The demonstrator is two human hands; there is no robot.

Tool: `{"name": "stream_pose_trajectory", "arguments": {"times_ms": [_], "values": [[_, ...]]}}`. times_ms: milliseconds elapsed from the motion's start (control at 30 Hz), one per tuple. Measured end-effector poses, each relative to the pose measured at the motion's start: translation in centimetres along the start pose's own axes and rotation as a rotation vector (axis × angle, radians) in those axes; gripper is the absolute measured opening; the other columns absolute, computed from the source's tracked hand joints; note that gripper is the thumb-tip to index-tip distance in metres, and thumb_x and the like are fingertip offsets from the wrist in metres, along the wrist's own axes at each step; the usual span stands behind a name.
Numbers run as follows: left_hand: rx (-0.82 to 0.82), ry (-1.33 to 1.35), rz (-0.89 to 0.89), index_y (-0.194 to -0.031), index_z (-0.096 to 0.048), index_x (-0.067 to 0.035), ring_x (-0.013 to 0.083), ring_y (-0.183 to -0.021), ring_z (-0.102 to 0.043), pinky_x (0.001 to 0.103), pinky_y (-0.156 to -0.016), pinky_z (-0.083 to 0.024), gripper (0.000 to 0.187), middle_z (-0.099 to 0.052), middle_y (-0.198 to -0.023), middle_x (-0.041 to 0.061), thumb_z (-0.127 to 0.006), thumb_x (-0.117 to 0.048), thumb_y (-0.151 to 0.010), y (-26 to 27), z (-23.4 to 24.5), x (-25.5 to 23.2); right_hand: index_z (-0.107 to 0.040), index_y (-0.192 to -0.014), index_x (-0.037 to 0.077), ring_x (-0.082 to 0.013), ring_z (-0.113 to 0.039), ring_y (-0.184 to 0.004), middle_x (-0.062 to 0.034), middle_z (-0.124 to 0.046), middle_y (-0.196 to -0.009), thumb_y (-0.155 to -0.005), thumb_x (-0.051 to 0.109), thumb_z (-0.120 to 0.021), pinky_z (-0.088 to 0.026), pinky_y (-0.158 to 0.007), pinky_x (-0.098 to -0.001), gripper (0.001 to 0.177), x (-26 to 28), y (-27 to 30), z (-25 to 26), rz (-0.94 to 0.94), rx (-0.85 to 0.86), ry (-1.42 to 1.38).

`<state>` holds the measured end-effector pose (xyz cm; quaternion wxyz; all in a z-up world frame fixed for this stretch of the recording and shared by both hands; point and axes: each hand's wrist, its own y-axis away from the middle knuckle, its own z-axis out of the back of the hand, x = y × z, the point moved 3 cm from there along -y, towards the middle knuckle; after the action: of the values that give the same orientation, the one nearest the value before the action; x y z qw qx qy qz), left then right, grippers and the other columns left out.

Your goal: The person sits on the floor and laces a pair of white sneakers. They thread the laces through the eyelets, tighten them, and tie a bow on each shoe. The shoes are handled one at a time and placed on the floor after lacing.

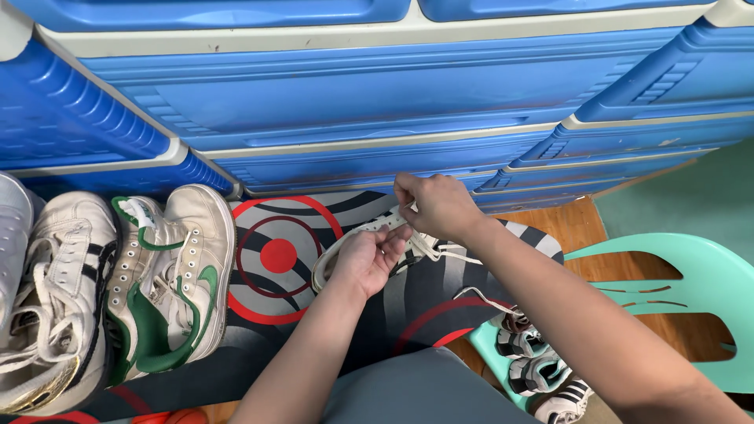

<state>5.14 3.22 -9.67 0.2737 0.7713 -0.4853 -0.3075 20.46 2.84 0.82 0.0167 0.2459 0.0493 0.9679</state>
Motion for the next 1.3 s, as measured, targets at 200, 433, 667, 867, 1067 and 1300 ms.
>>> {"name": "stream_pose_trajectory", "arguments": {"times_ms": [200,433,667,867,1067,1300], "values": [[0.073,-0.188,0.028,-0.129,-0.057,0.014,0.018,-0.084,-0.075,0.024,-0.063,-0.061,0.041,-0.07,-0.115,0.018,-0.038,0.007,-0.093,1.4,-0.7,-0.4,-0.061,-0.089,0.013,-0.0328,-0.071,-0.075,-0.0056,-0.074,-0.078,-0.08,0.021,-0.075,-0.052,-0.065,-0.0471,0.018,-0.1,-0.1,-0.1,-0.018,0.062,0.068],[-0.19,-0.969,-0.28,-0.102,-0.076,0.003,0.0122,-0.052,-0.06,0.027,-0.042,-0.043,0.021,-0.077,-0.086,0.008,-0.062,-0.009,-0.093,1.6,-2.1,-1.7,-0.069,-0.101,0.02,-0.0307,-0.072,-0.083,-0.0046,-0.077,-0.084,-0.081,0.02,-0.075,-0.053,-0.072,-0.0464,0.021,0.3,-0.4,-0.3,-0.014,0.155,0.08],[-0.246,-1.239,-0.668,-0.085,-0.082,-0.006,0.017,-0.055,-0.069,0.034,-0.056,-0.053,0.014,-0.073,-0.067,0.011,-0.071,-0.012,-0.078,2.6,-2.9,-1.7,-0.078,-0.098,0.008,-0.0178,-0.077,-0.08,-0.0063,-0.079,-0.083,-0.088,0.006,-0.056,-0.059,-0.076,-0.0314,0.025,-2.2,6.8,-4.4,-0.462,-0.177,-0.514],[-0.25,-1.477,-0.625,-0.076,-0.076,-0.004,0.0262,-0.061,-0.07,0.039,-0.062,-0.054,0.015,-0.071,-0.067,0.013,-0.072,-0.017,-0.081,4.4,-3.7,-0.9,-0.081,-0.106,0.001,-0.0079,-0.054,-0.064,-0.0012,-0.068,-0.075,-0.097,0.029,-0.068,-0.045,-0.059,-0.026,0.032,-2.0,6.3,-9.2,-0.736,-0.098,-1.08],[-0.122,-1.507,-0.357,-0.101,-0.074,-0.005,0.0267,-0.085,-0.072,0.038,-0.078,-0.053,0.027,-0.076,-0.091,0.015,-0.062,-0.028,-0.09,4.3,-2.0,-2.3,-0.083,-0.098,-0.002,-0.0101,-0.047,-0.061,-0.0029,-0.07,-0.073,-0.094,0.029,-0.073,-0.039,-0.056,-0.0291,0.032,-0.3,6.5,-7.5,-0.763,-0.13,-1.054],[0.083,-1.101,-0.5,-0.132,-0.062,-0.003,0.0176,-0.104,-0.071,0.032,-0.09,-0.052,0.045,-0.074,-0.117,0.009,-0.043,-0.012,-0.092,0.5,-1.2,-2.2,-0.081,-0.096,0.007,-0.0123,-0.075,-0.08,-0.0052,-0.08,-0.091,-0.088,0.02,-0.071,-0.058,-0.074,-0.0269,0.018,3.9,12.8,-3.8,-0.305,-0.21,-0.668]]}}
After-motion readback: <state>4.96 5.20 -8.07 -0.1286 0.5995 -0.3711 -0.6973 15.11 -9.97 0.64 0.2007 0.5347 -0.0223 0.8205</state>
